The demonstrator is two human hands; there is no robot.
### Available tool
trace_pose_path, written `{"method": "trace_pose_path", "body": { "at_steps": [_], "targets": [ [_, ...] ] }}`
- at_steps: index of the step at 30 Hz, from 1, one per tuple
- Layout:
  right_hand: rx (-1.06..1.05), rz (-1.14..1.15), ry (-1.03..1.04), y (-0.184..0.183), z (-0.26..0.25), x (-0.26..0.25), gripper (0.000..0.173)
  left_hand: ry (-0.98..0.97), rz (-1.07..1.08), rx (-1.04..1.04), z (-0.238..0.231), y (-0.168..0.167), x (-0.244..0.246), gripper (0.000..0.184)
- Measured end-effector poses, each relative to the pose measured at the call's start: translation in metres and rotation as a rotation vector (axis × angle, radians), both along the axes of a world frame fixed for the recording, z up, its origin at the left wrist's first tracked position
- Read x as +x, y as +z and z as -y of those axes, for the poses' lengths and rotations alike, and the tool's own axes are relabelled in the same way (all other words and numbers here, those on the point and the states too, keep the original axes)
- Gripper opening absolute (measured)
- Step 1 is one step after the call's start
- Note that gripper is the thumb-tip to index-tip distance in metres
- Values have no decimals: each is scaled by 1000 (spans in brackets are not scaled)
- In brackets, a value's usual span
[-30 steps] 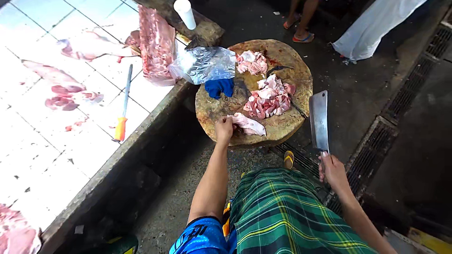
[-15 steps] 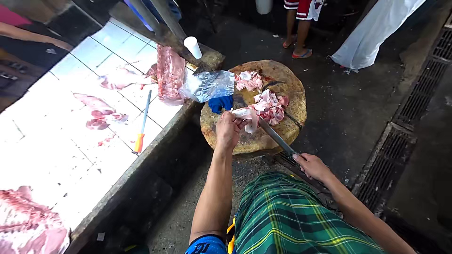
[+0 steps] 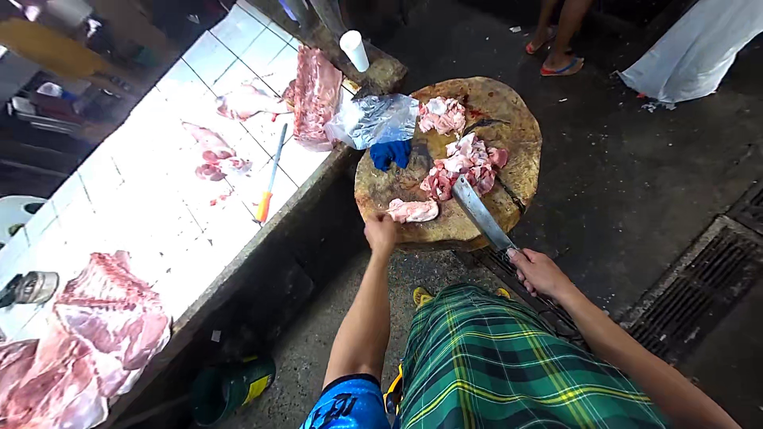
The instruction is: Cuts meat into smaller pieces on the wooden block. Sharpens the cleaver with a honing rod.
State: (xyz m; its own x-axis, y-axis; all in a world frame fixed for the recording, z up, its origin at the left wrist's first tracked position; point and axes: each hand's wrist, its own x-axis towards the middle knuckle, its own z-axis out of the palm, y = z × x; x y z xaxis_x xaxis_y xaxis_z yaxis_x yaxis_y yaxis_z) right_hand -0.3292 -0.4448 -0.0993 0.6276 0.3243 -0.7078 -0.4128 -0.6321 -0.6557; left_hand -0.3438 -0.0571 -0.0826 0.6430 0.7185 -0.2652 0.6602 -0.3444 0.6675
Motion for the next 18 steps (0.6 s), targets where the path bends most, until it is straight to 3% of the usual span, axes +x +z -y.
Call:
{"method": "trace_pose_path", "body": {
  "at_steps": [5, 8, 15, 18],
  "targets": [
    [-12, 6, -44, -6, -3, -6, 60, -586, 30, 263, 30, -26, 59, 28],
    [-26, 39, -78, -9, -9, -15, 59, -808, -140, 401, 38, -34, 83, 30],
    [-20, 97, -139, -19, -18, -37, 59, -900, -293, 477, 45, -28, 54, 54],
    [10, 102, -170, -24, -19, -42, 58, -978, -412, 456, 43, -27, 50, 40]
  ]
}}
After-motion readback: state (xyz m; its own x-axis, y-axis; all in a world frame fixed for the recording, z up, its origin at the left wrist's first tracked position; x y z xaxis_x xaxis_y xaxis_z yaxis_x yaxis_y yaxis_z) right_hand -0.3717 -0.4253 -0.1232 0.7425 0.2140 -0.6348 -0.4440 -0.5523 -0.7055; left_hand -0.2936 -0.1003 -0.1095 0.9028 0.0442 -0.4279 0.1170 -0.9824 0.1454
